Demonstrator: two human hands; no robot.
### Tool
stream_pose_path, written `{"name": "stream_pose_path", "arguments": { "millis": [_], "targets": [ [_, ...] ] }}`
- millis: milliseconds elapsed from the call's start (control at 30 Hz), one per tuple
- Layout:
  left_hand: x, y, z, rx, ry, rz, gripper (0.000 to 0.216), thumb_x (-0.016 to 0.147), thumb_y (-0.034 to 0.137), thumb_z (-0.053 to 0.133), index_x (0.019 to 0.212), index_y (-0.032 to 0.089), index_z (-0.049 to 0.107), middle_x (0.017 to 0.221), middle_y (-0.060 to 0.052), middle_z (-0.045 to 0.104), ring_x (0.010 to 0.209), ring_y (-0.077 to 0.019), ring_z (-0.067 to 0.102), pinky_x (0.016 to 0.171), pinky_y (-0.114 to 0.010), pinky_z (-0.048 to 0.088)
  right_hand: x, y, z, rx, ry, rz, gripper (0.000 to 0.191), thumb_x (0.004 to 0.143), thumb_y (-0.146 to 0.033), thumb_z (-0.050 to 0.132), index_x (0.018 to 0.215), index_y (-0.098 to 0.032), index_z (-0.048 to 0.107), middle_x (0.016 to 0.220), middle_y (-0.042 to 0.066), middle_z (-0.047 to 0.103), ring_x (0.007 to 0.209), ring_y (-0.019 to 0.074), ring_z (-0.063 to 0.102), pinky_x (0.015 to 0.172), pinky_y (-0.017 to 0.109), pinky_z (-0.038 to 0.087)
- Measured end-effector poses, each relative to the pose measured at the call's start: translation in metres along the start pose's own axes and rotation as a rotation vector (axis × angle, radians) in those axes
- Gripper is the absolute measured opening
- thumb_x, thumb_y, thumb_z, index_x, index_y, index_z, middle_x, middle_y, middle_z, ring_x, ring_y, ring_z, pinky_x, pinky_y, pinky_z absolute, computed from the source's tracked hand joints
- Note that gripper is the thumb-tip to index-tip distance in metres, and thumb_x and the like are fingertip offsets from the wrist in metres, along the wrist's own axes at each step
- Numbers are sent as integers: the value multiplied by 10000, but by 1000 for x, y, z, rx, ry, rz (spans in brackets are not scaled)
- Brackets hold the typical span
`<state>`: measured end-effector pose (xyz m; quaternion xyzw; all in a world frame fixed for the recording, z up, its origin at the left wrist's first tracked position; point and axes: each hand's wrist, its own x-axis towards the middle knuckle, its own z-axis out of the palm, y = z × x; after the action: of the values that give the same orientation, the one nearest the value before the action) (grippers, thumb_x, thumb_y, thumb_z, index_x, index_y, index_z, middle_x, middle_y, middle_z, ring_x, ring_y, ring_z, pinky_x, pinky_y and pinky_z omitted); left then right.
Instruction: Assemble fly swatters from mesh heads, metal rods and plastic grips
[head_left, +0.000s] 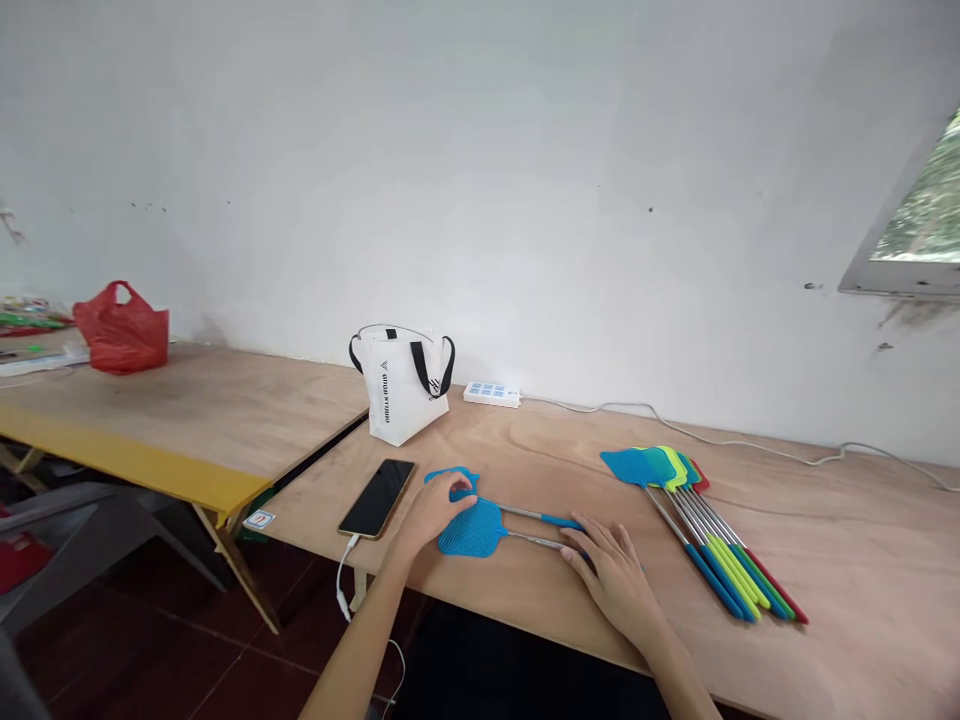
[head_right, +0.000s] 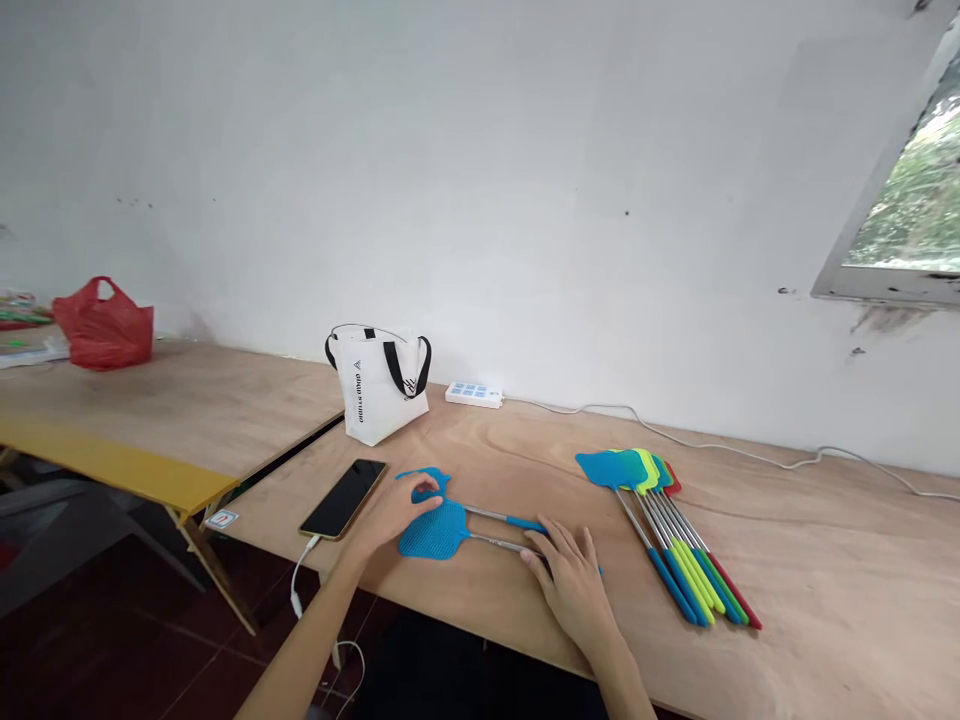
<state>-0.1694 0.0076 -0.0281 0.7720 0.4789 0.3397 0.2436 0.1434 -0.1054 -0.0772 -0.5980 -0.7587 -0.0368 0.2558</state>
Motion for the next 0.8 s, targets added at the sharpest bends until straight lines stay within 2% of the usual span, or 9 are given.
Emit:
{"name": "stream_pose_path", "arguments": {
  "millis": [133,267,433,567,633,733,800],
  "targets": [
    [-3,4,5,228,-38,-23,224,951,343,535,969,203,709,1087,-96,711,1085,-298,630,950,-420,458,2,1,-3,55,43,17,358,1059,-470,370,1148,-308,677,1219,36,709,1162,235,637,1119,547,366],
    [-4,0,14,387,-51,-8,318,1009,267,412,1104,191,705,1159,-116,660,1102,-298,606,970,-434,451,2,8,-1,50,141,80,353,1053,-434,357,1072,-267,667,1085,58,724,1055,244,652,959,456,468],
    [-4,-13,26,479,-56,18,450,1009,173,323,1361,217,600,1338,-127,573,1225,-301,547,1052,-469,407,1,13,2,-39,245,168,390,1029,-482,369,994,-275,698,1018,73,714,1010,274,652,846,440,488],
    [-3,-23,29,482,-37,-13,449,1024,233,332,1401,184,570,1446,-156,512,1356,-336,450,1127,-500,361,0,15,1,-2,243,189,445,1031,-525,343,891,-269,679,983,65,717,980,277,659,816,435,476],
    [-3,-27,27,493,-47,-41,474,1012,205,323,1424,171,554,1499,-163,471,1414,-342,397,1151,-493,343,1,16,1,33,234,209,464,1034,-543,324,889,-262,665,962,66,726,969,284,665,828,449,468],
    [-3,-31,23,507,-55,-45,535,964,116,315,1429,215,562,1528,-136,450,1456,-324,366,1170,-468,324,2,18,0,95,247,264,482,1030,-571,310,894,-256,648,933,69,743,933,291,680,841,461,462],
    [-3,-33,21,515,-26,-71,494,990,176,330,1419,237,567,1535,-136,449,1461,-341,363,1157,-488,333,3,20,-2,163,276,309,482,1023,-590,312,894,-254,633,892,64,747,896,290,695,833,451,471]
  ]
}}
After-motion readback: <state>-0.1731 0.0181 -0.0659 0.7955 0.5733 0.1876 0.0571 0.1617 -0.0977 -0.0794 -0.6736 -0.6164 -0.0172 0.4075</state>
